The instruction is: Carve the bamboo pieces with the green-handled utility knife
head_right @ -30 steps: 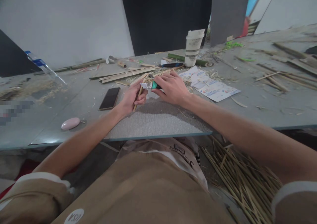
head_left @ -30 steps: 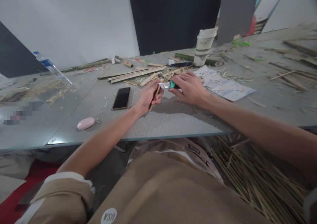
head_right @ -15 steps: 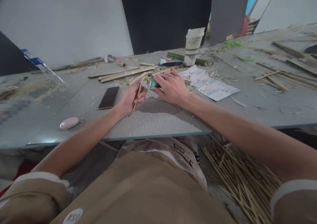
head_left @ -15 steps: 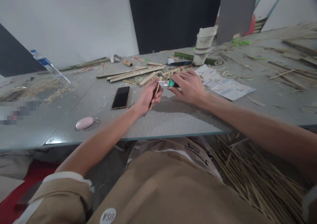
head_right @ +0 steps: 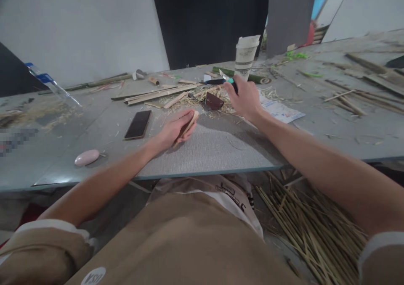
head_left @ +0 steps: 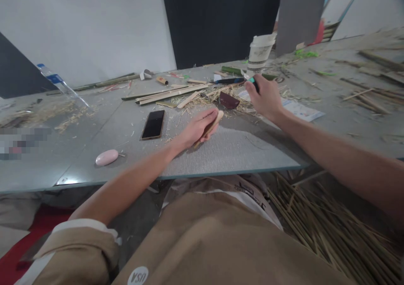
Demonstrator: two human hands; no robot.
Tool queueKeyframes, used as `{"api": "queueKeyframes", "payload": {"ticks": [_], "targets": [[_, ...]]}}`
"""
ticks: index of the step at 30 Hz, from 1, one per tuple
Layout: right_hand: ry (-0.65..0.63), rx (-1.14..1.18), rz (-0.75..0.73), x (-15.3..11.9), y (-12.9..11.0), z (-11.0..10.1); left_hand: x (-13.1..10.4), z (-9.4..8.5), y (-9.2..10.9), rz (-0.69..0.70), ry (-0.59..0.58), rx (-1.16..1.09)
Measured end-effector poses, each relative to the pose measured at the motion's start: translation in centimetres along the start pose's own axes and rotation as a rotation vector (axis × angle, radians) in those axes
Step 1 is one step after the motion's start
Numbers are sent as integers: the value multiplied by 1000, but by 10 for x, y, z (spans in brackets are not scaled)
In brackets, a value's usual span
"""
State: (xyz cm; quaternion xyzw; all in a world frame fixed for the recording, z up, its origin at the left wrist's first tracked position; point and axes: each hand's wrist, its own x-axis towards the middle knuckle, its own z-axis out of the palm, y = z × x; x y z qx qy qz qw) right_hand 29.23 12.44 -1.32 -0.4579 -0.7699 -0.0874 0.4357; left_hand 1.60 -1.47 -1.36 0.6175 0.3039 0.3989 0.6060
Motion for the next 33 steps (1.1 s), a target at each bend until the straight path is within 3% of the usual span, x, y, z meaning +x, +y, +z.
{"api": "queueKeyframes", "payload": {"ticks": [3, 9, 12, 21, 33], "targets": [[-42, 33, -62, -4, -5, 2, 7, -8, -7, 0, 77, -24], [-228, 104, -346, -20, -54, 12, 15, -20, -17, -27, 269, -92], [-283, 96, -444, -25, -65, 10, 17, -19, -18, -42, 310, -120], [-316, 3, -524, -26, -54, 5, 14, -17, -15, -54, 296, -165], [-333, -42, -550, -29, -65, 3, 16, -21, -20, -49, 287, -184]]}}
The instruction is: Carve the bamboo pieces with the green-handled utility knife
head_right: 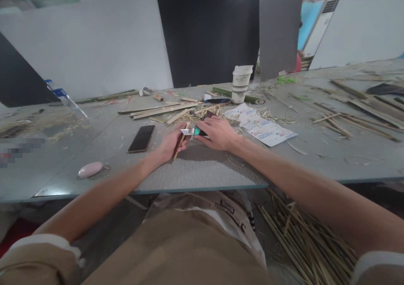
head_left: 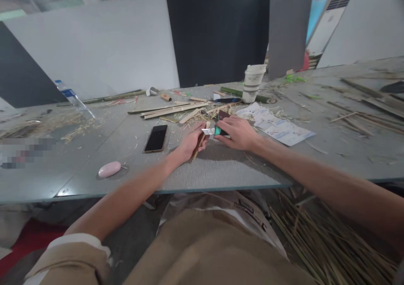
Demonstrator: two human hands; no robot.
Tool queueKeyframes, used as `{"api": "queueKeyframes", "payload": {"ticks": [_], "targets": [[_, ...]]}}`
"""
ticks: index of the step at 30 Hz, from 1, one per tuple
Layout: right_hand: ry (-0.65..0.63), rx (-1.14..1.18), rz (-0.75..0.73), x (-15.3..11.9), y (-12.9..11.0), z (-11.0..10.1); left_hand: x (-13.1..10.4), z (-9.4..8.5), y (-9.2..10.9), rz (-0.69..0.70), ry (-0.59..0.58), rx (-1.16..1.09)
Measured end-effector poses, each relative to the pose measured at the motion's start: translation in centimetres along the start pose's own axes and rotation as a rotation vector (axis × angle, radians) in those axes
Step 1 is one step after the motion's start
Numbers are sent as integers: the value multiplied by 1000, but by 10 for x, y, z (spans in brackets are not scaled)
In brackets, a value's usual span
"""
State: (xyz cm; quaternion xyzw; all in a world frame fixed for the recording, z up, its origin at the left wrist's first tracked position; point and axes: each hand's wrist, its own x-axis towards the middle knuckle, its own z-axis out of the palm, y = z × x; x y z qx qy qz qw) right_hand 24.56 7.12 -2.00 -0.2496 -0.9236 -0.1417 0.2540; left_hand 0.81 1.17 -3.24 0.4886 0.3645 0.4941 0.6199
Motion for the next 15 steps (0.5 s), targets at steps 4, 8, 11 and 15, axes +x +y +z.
{"api": "queueKeyframes", "payload": {"ticks": [4, 8, 11, 15], "targets": [[15, -18, 50, 2, -4, -3, 1, -1, 2, 0, 1, -2], [23, -9, 89, 4, -10, -5, 3, -1, 3, 6, 5, 11], [27, 14, 126, 5, -13, -3, 2, 0, 4, 15, 0, 30], [59, 41, 299, 5, 2, 1, -8, 5, 10, -5, -68, 90]]}}
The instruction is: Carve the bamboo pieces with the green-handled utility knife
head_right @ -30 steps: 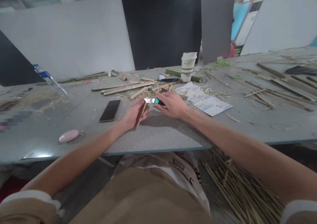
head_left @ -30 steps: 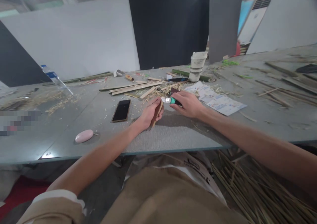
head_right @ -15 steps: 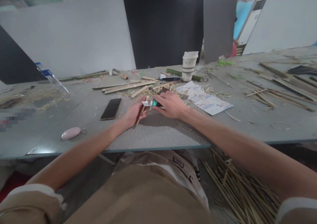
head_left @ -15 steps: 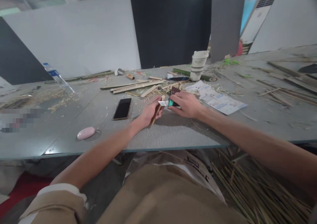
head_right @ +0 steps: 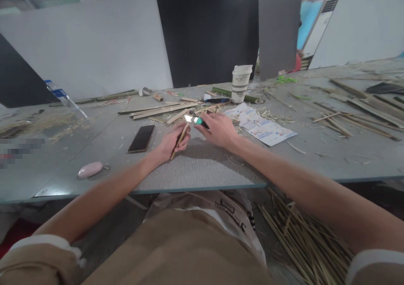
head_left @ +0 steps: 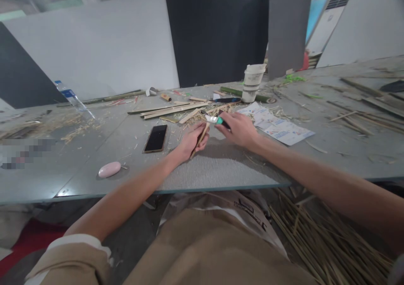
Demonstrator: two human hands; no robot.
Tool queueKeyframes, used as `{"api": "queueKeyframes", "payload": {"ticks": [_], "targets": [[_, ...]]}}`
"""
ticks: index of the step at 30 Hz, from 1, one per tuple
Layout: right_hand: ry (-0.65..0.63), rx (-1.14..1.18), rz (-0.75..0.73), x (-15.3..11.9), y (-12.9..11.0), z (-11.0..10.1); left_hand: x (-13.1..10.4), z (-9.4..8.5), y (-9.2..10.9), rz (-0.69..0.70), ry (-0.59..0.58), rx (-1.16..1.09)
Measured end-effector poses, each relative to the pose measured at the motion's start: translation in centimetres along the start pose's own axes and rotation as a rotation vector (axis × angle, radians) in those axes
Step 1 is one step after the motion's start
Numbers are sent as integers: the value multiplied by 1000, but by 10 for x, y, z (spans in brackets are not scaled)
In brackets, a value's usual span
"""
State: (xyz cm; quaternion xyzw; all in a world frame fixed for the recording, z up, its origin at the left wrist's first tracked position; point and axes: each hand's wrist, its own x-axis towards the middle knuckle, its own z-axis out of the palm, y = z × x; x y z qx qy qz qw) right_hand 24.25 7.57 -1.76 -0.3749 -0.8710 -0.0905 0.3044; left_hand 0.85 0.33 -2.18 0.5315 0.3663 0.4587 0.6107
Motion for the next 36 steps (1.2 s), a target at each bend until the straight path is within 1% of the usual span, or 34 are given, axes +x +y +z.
{"api": "queueKeyframes", "payload": {"ticks": [2, 4, 6, 7, 9, 13, 16, 18, 24, 31, 36], "targets": [[26, 8, 125, 2, 16, -2, -7, 5, 3, -24, -61, 43], [36, 15, 212, 2, 34, -6, -13, 10, 4, -45, -112, 83], [24, 27, 248, 0, 45, -11, -15, 13, 5, -58, -137, 111], [12, 35, 247, -1, 47, -13, -15, 13, 4, -62, -138, 120], [-27, 58, 207, -2, 43, -14, -12, 12, 2, -62, -122, 122], [-132, 107, 41, -2, 12, -8, -3, 5, -3, -40, -45, 82], [-161, 121, -28, -2, -4, -2, 2, 2, -6, -30, -2, 55], [-157, 118, -27, -2, -5, -2, 2, 1, -6, -27, 9, 43], [-156, 119, -30, -4, 6, -8, 1, 3, -6, -22, 30, 28], [-187, 151, -104, -5, -7, -11, 2, 2, -7, -25, 79, 52], [-188, 142, -123, -5, -5, -11, 2, 2, -8, -28, 86, 79]]}}
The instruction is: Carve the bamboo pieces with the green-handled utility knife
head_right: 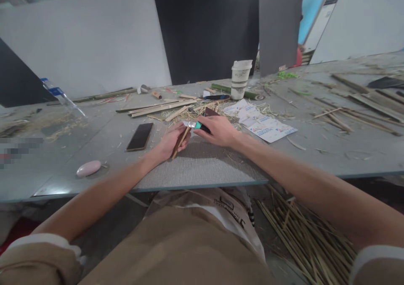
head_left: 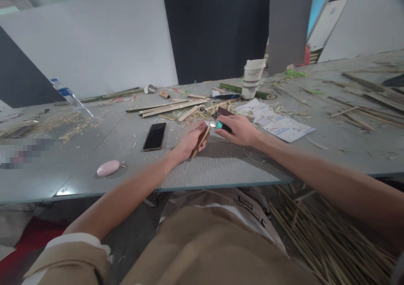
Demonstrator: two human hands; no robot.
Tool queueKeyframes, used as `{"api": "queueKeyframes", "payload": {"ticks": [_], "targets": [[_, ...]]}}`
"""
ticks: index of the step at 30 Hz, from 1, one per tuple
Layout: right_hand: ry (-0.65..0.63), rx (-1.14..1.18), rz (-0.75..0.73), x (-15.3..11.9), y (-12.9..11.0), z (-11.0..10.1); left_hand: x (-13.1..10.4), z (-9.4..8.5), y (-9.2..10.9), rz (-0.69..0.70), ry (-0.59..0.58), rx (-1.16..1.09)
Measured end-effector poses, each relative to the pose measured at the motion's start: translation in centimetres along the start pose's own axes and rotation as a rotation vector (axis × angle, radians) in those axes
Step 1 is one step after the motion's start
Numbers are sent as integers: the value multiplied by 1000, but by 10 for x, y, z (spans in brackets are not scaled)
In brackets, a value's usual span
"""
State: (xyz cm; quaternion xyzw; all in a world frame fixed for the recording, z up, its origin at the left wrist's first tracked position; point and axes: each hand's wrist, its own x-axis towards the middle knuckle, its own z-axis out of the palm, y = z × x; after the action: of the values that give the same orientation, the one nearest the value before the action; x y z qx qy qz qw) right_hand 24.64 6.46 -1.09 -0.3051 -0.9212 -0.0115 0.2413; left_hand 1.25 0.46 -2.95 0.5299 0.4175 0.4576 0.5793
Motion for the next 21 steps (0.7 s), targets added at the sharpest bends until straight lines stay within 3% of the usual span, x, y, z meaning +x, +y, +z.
{"api": "queueKeyframes", "payload": {"ticks": [21], "targets": [[-44, 23, -92, 0, 0, -2, 0, -1, 0, -1, -74, 218]]}}
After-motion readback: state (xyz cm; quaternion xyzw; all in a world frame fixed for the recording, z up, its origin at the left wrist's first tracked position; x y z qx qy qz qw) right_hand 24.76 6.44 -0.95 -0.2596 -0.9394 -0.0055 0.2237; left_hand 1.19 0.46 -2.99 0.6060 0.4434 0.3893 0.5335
